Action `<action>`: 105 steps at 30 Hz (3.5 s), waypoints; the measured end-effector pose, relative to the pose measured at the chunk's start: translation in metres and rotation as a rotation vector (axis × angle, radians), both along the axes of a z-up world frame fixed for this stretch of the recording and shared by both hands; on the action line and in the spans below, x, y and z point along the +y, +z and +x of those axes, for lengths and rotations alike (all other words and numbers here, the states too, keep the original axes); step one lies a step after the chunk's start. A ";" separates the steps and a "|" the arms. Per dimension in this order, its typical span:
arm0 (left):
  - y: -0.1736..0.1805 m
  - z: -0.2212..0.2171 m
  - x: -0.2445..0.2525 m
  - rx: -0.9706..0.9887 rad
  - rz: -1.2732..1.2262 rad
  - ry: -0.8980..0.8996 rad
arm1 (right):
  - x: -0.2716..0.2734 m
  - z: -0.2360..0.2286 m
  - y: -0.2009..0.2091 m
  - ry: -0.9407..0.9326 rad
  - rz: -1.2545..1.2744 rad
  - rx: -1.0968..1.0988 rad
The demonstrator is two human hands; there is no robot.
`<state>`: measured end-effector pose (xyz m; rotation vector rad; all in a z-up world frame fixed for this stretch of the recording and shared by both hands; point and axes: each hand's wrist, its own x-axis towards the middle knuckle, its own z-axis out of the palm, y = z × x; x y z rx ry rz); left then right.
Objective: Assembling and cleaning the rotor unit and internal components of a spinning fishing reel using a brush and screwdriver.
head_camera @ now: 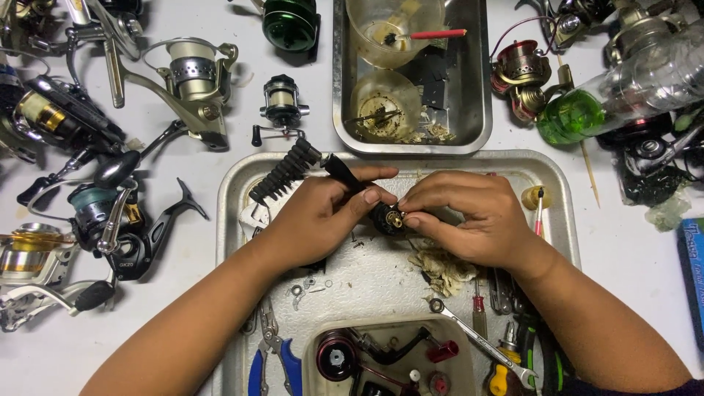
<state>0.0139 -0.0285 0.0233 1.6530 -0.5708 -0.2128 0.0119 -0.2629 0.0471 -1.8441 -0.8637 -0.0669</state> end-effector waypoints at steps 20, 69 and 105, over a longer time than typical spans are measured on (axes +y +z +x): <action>-0.008 0.001 0.006 0.046 0.173 0.076 | -0.040 -0.034 0.033 -0.175 -0.739 -0.069; -0.006 0.004 0.006 0.081 0.109 0.051 | -0.054 -0.015 0.026 -0.608 -0.828 0.656; -0.002 0.004 0.003 0.299 0.049 0.197 | -0.053 -0.152 -0.015 -0.469 -1.213 0.242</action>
